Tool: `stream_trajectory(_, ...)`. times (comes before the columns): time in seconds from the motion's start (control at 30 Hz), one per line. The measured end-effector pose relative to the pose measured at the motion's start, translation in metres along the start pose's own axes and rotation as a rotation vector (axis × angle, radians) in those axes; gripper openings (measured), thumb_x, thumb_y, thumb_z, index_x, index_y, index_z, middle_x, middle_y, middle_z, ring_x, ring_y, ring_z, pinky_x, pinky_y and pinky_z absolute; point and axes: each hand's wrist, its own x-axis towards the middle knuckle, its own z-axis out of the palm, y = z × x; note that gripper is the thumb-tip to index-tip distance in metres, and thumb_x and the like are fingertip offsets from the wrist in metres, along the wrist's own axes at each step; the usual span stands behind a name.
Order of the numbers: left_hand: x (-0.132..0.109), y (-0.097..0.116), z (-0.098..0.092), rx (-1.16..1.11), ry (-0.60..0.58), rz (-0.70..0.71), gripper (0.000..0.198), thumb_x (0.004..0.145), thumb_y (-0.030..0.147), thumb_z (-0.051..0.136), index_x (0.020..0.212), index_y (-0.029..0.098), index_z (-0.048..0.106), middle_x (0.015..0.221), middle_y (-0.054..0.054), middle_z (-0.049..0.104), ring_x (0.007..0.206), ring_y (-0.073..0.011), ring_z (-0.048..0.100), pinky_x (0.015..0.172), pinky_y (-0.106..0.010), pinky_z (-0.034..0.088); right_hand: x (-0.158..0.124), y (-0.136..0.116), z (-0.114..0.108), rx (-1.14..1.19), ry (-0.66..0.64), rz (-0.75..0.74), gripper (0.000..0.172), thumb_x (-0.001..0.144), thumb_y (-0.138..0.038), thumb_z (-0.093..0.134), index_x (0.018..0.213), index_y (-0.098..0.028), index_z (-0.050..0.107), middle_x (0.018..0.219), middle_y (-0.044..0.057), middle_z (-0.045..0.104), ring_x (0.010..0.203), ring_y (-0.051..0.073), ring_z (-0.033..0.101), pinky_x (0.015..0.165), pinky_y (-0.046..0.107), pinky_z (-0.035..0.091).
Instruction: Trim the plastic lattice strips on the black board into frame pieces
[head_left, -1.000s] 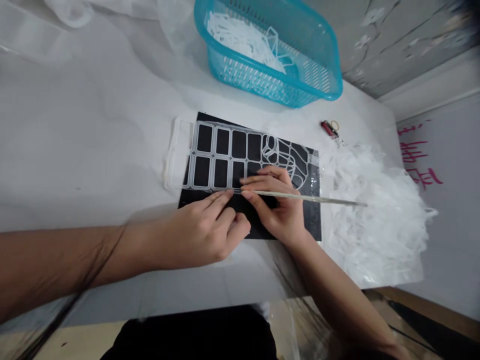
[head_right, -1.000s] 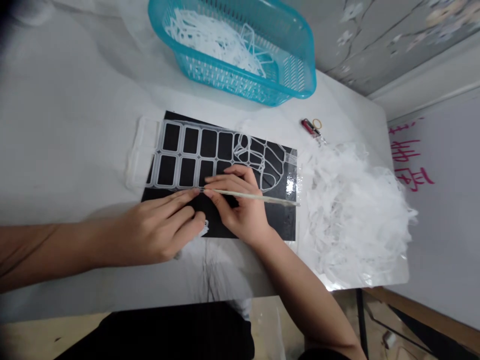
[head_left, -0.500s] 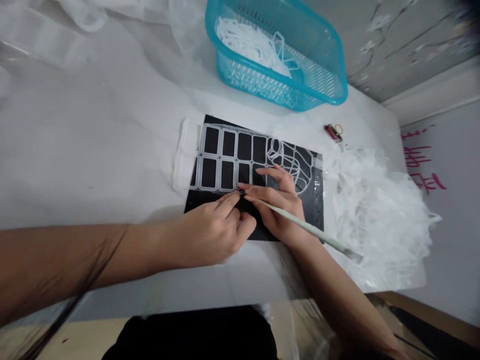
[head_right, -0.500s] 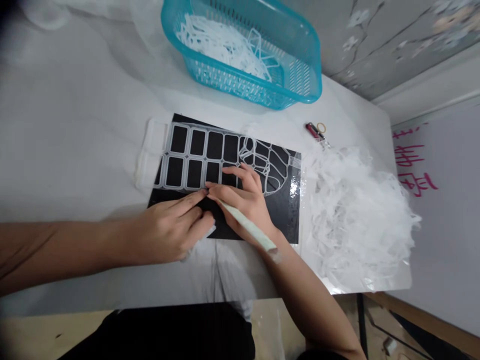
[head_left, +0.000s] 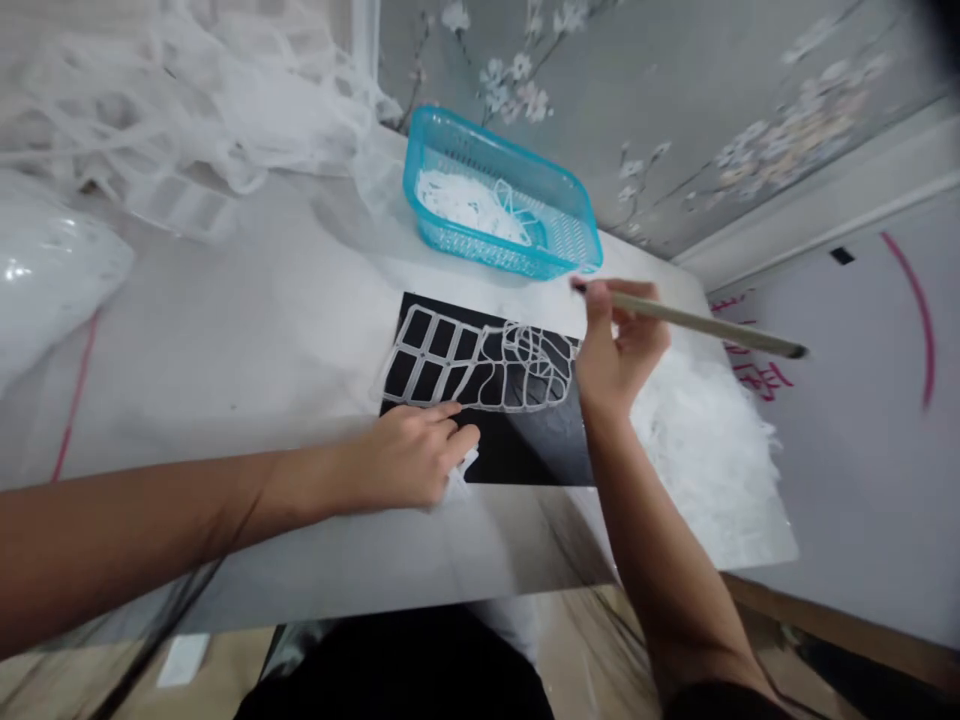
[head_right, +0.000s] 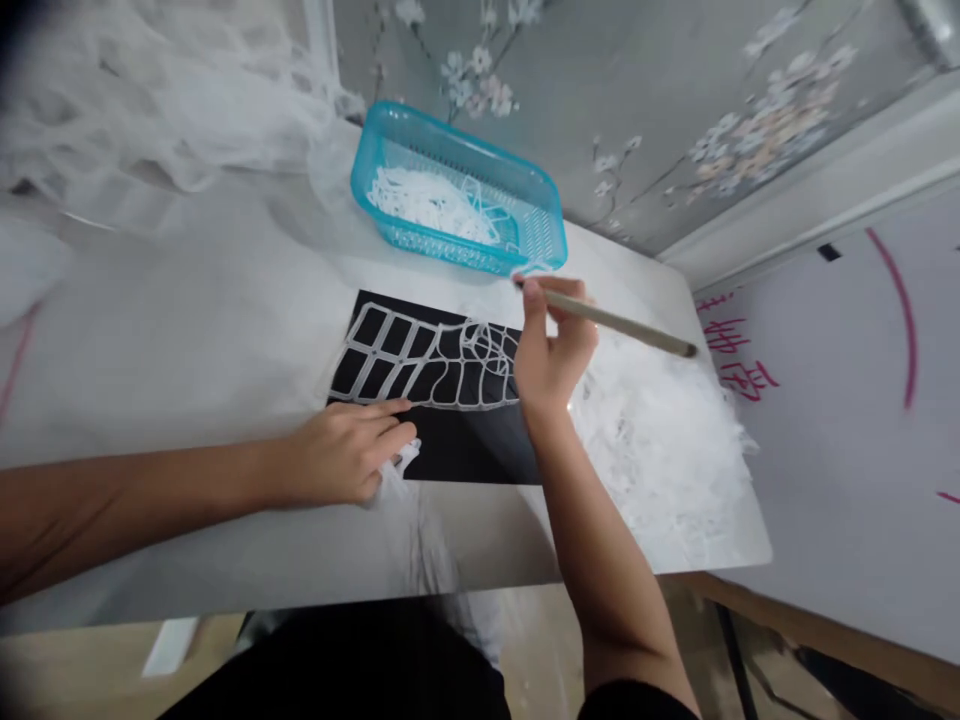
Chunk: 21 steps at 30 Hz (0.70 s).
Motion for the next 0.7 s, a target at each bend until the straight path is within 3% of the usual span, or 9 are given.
stream_trajectory(0.17, -0.001, -0.006, -0.007, -0.146, 0.185, 0.005, 0.033, 0.081, 0.003, 0.041, 0.107, 0.017, 0.056, 0.103, -0.004, 0.069, 0.088, -0.0172, 0.069, 0.072, -0.027, 0.053, -0.055, -0.021, 0.018, 0.192, 0.071, 0.138, 0.013, 0.086, -0.039, 0.069, 0.090, -0.027, 0.068, 0.080, 0.003, 0.075, 0.091, 0.027, 0.071, 0.081, 0.044, 0.057)
stream_trajectory(0.3, 0.001, -0.008, -0.007, -0.286, 0.240, -0.072, 0.037, 0.085, 0.008, 0.045, 0.121, 0.016, 0.049, 0.094, -0.001, 0.067, 0.084, -0.0139, 0.066, 0.070, -0.023, 0.051, -0.098, -0.027, 0.031, 0.498, 0.024, 0.375, 0.013, 0.090, -0.039, 0.064, 0.087, -0.026, 0.065, 0.080, 0.003, 0.076, 0.079, 0.024, 0.074, 0.080, 0.043, 0.060)
stream_trajectory(0.4, 0.006, -0.011, -0.005, -0.314, 0.225, -0.089, 0.035, 0.085, 0.011, 0.049, 0.119, 0.015, 0.053, 0.092, -0.004, 0.064, 0.083, -0.0155, 0.062, 0.070, -0.025, 0.050, -0.106, -0.029, 0.033, 0.641, -0.026, 0.461, 0.014, 0.089, -0.039, 0.065, 0.086, -0.025, 0.065, 0.081, 0.003, 0.076, 0.080, 0.023, 0.074, 0.083, 0.044, 0.061)
stream_trajectory(0.53, 0.009, -0.012, -0.008, -0.306, 0.257, -0.020, 0.019, 0.086, 0.011, 0.047, 0.097, 0.016, 0.061, 0.092, -0.007, 0.062, 0.081, -0.0164, 0.058, 0.071, -0.028, 0.050, -0.098, -0.026, 0.029, 0.658, 0.002, 0.464, 0.016, 0.088, -0.039, 0.066, 0.086, -0.023, 0.065, 0.084, 0.003, 0.076, 0.082, 0.021, 0.073, 0.082, 0.041, 0.060)
stream_trajectory(0.6, 0.006, -0.008, -0.014, -0.271, 0.265, 0.076, 0.017, 0.088, 0.012, 0.046, 0.091, 0.017, 0.062, 0.088, -0.007, 0.064, 0.079, -0.0167, 0.059, 0.070, -0.029, 0.050, -0.092, -0.020, 0.031, 0.586, 0.093, 0.424, 0.015, 0.088, -0.038, 0.066, 0.087, -0.023, 0.066, 0.089, 0.003, 0.076, 0.085, 0.019, 0.072, 0.082, 0.038, 0.059)
stream_trajectory(0.7, 0.000, 0.003, -0.024, -0.211, 0.285, 0.517, 0.015, 0.089, 0.020, 0.053, 0.079, 0.022, 0.063, 0.068, 0.000, 0.061, 0.063, -0.0142, 0.058, 0.062, -0.027, 0.052, -0.082, -0.008, 0.046, 0.405, 0.189, 0.298, 0.011, 0.087, -0.035, 0.068, 0.088, -0.024, 0.070, 0.091, 0.002, 0.075, 0.086, 0.018, 0.070, 0.081, 0.035, 0.056)
